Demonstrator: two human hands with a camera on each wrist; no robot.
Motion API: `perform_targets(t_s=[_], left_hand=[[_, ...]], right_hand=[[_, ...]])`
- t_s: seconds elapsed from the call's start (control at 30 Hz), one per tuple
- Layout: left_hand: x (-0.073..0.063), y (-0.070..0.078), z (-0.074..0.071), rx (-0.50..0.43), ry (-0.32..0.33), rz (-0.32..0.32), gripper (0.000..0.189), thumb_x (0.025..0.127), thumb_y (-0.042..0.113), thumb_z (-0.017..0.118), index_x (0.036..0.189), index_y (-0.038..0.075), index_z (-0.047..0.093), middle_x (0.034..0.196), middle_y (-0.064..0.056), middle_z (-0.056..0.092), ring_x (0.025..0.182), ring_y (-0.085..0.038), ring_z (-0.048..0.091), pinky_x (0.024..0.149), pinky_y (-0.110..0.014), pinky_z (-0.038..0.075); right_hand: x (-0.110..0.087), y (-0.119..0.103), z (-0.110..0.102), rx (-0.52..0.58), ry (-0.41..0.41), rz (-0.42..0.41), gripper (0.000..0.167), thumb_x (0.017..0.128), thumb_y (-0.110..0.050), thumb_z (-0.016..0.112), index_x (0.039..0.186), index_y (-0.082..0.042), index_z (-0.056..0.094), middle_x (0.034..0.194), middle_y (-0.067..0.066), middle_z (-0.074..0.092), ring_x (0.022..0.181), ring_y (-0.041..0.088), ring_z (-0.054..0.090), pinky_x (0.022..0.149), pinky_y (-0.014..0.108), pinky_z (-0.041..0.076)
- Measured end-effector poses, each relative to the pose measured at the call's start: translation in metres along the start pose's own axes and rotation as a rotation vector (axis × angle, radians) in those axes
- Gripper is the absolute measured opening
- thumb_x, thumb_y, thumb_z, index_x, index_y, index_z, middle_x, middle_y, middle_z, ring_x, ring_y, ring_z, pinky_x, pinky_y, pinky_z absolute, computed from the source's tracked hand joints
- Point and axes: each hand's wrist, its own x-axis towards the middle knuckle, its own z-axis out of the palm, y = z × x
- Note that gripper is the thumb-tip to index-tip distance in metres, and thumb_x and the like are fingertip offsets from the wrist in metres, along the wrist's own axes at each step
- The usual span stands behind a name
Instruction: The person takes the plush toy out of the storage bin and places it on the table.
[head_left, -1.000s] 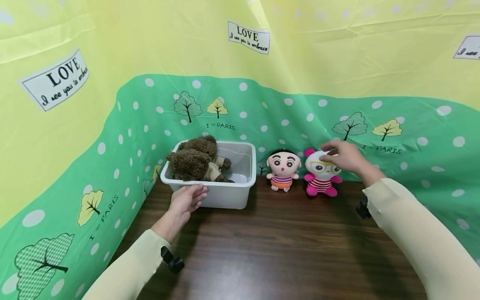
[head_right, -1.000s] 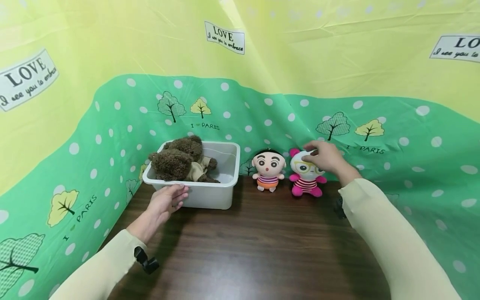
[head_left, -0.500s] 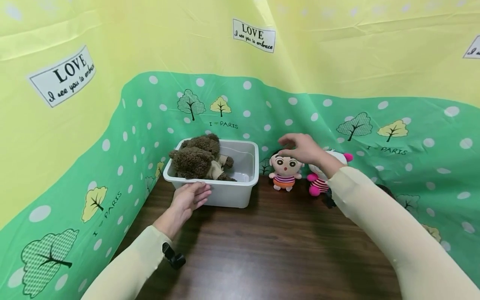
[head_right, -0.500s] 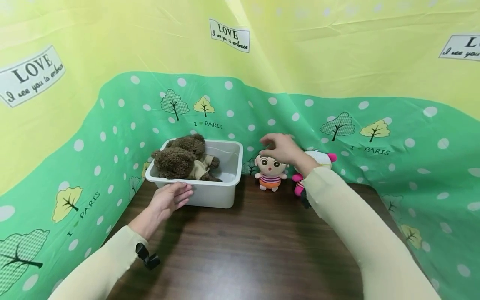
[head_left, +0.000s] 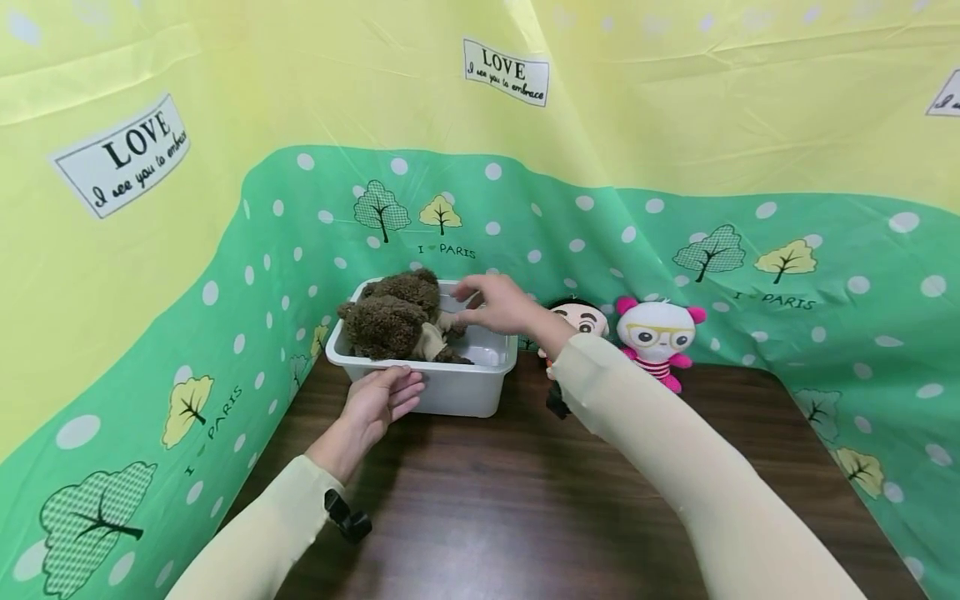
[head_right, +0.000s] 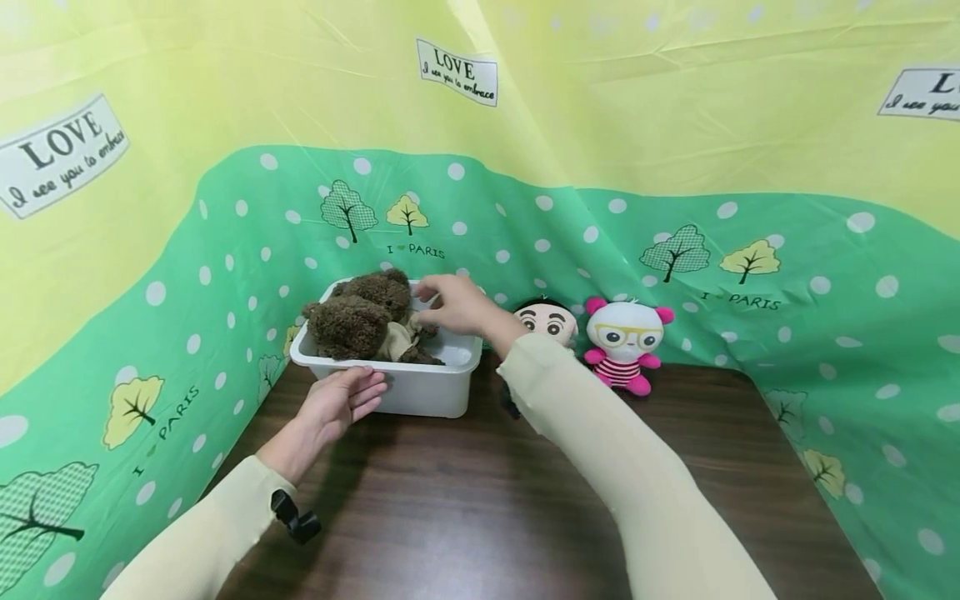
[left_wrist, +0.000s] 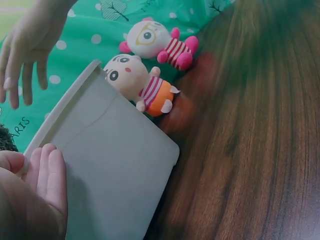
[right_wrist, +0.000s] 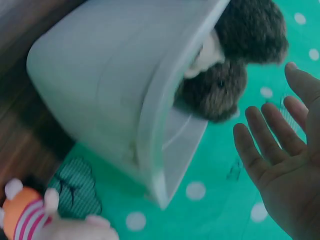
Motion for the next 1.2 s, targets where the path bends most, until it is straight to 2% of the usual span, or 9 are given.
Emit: perform_targets(t_s=[0.23,0.53,0.63,0.77,0.83,0.97,1.03,1.1,1.2], left_hand=[[0.002,-0.001,0.000,-0.009,-0.002,-0.001,0.017,0.101,0.017,0.063,0.115,0.006,0.061,0.087,0.000,0.079,0.085,-0.014,0.077,0.084,-0.035,0.062],[-0.001,0.000,0.002,-0.009,0.017,0.010,0.020,0.100,0.016,0.063,0.118,0.006,0.061,0.088,0.000,0.079,0.084,-0.013,0.077,0.075,-0.030,0.063],[-0.002,0.000,0.001,-0.007,0.022,0.010,0.018,0.100,0.016,0.064,0.116,0.007,0.062,0.088,0.000,0.079,0.085,-0.014,0.077,0.076,-0.031,0.063],[-0.002,-0.001,0.000,-0.016,0.022,0.008,0.017,0.101,0.016,0.064,0.115,0.008,0.062,0.088,0.001,0.079,0.087,-0.014,0.077,0.078,-0.031,0.063],[-0.001,-0.002,0.000,-0.023,0.019,0.005,0.016,0.101,0.016,0.064,0.115,0.008,0.062,0.088,0.001,0.079,0.087,-0.014,0.077,0.080,-0.032,0.063],[0.000,-0.003,0.000,-0.025,0.010,0.005,0.017,0.101,0.016,0.063,0.115,0.007,0.063,0.089,0.001,0.079,0.088,-0.013,0.077,0.083,-0.033,0.062],[0.000,-0.003,0.000,-0.027,0.009,0.005,0.017,0.101,0.016,0.063,0.115,0.007,0.063,0.089,0.000,0.079,0.089,-0.014,0.077,0.083,-0.032,0.062],[0.001,-0.003,0.000,-0.030,0.008,0.005,0.016,0.101,0.016,0.063,0.115,0.006,0.064,0.090,0.000,0.079,0.089,-0.014,0.077,0.082,-0.032,0.062],[0.001,-0.003,0.000,-0.035,0.015,0.005,0.015,0.101,0.016,0.063,0.112,0.007,0.066,0.090,-0.001,0.079,0.089,-0.014,0.077,0.081,-0.032,0.062]], right_hand=[[0.021,-0.027,0.040,0.018,-0.033,-0.026,0.053,0.094,-0.029,0.076,0.140,-0.009,0.058,0.137,0.011,0.064,0.119,0.028,0.066,0.101,0.039,0.053],[0.034,-0.045,0.069,-0.021,0.003,0.088,0.072,0.090,-0.044,0.078,0.149,-0.015,0.047,0.150,0.009,0.055,0.140,0.027,0.051,0.115,0.042,0.042],[0.036,-0.044,0.076,-0.040,0.021,0.140,0.073,0.091,-0.045,0.077,0.151,-0.015,0.046,0.145,0.009,0.059,0.132,0.025,0.057,0.111,0.042,0.046],[0.037,-0.044,0.082,-0.038,0.038,0.213,0.070,0.093,-0.044,0.074,0.151,-0.017,0.045,0.122,0.008,0.072,0.104,0.023,0.072,0.103,0.042,0.052],[0.038,-0.044,0.084,-0.036,0.055,0.219,0.069,0.093,-0.044,0.075,0.150,-0.018,0.046,0.123,0.007,0.072,0.104,0.024,0.072,0.102,0.043,0.052],[0.040,-0.048,0.086,-0.070,0.064,0.205,0.068,0.093,-0.041,0.075,0.150,-0.018,0.047,0.143,0.007,0.061,0.128,0.027,0.060,0.105,0.043,0.051],[0.042,-0.049,0.087,-0.090,0.058,0.207,0.065,0.096,-0.039,0.072,0.151,-0.017,0.047,0.145,0.008,0.061,0.130,0.027,0.059,0.106,0.043,0.050],[0.043,-0.049,0.088,-0.106,0.061,0.218,0.061,0.097,-0.036,0.070,0.151,-0.016,0.048,0.143,0.008,0.062,0.127,0.026,0.061,0.106,0.042,0.051],[0.044,-0.048,0.090,-0.103,0.079,0.223,0.056,0.098,-0.030,0.069,0.148,-0.014,0.051,0.126,0.006,0.071,0.104,0.020,0.072,0.101,0.040,0.054]])
